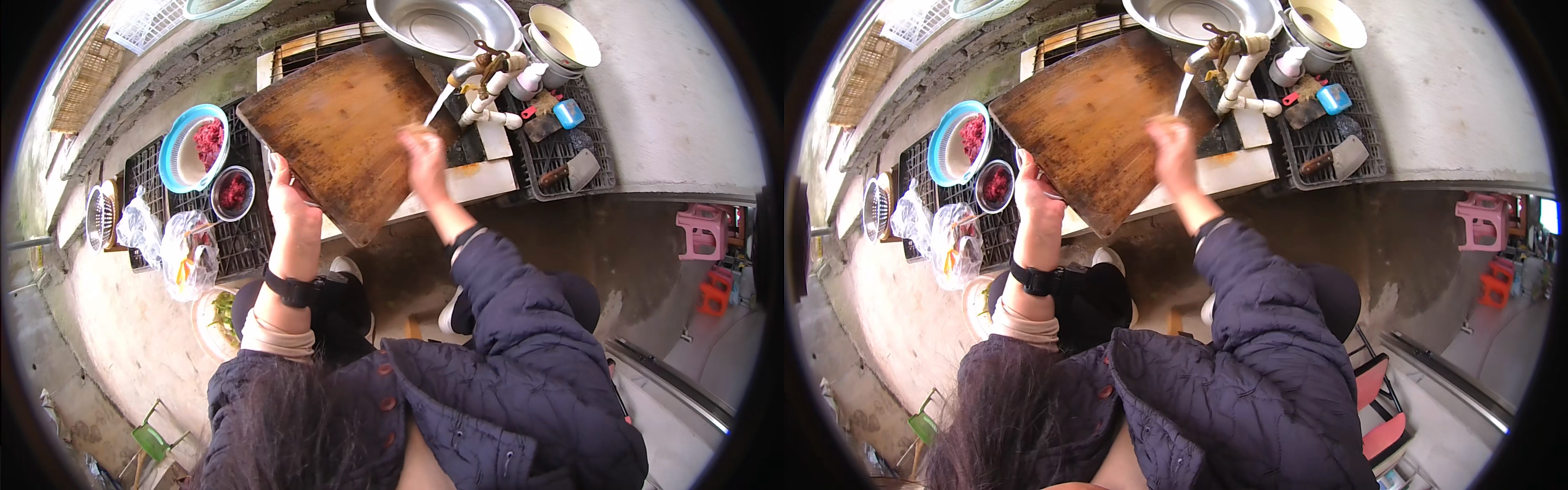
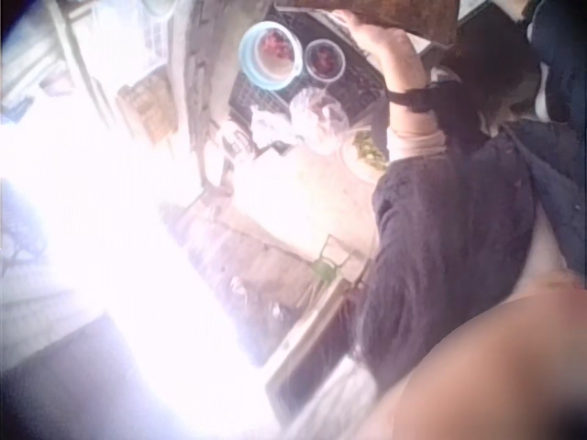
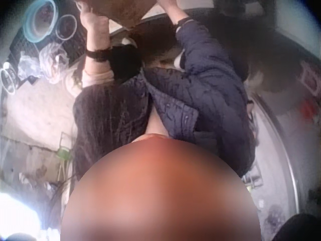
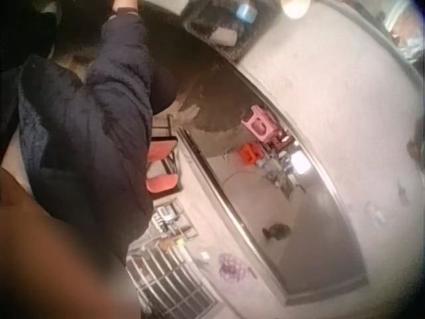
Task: The person washes a colander, then sits on the floor to transfer sliced meat from a cutting board into the colander and a small bowl. They clean the cutting board with a sponge and knife, discard plastic bags, and move the meat containers to the kitchen counter.
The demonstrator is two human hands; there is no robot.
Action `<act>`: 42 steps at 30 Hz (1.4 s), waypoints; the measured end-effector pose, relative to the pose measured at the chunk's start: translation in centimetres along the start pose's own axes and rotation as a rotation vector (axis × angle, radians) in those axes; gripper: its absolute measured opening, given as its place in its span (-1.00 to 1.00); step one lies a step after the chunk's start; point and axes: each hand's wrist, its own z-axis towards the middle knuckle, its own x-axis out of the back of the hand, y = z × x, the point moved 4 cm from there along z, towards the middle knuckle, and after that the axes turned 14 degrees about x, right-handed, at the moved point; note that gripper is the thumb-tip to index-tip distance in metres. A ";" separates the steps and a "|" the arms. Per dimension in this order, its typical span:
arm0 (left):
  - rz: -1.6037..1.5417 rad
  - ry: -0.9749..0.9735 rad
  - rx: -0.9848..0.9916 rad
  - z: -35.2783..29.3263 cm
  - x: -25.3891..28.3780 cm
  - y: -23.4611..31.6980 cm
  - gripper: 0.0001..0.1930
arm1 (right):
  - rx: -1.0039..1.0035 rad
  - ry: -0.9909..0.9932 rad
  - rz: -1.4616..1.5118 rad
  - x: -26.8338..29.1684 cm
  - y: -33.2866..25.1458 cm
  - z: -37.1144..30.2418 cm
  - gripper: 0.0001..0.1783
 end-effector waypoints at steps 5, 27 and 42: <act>-0.041 0.024 -0.078 -0.6 -0.9 0.0 -0.52 | 0.252 0.020 -0.316 -0.5 -1.8 0.0 -0.77; -0.017 0.066 -0.045 -0.3 -0.5 0.8 -0.52 | 0.523 -0.262 -0.320 -8.3 -4.5 0.0 -0.78; 0.034 -0.111 -0.133 -0.7 -1.3 1.9 -0.53 | 0.516 -0.292 -0.475 -5.4 -1.6 1.0 -0.67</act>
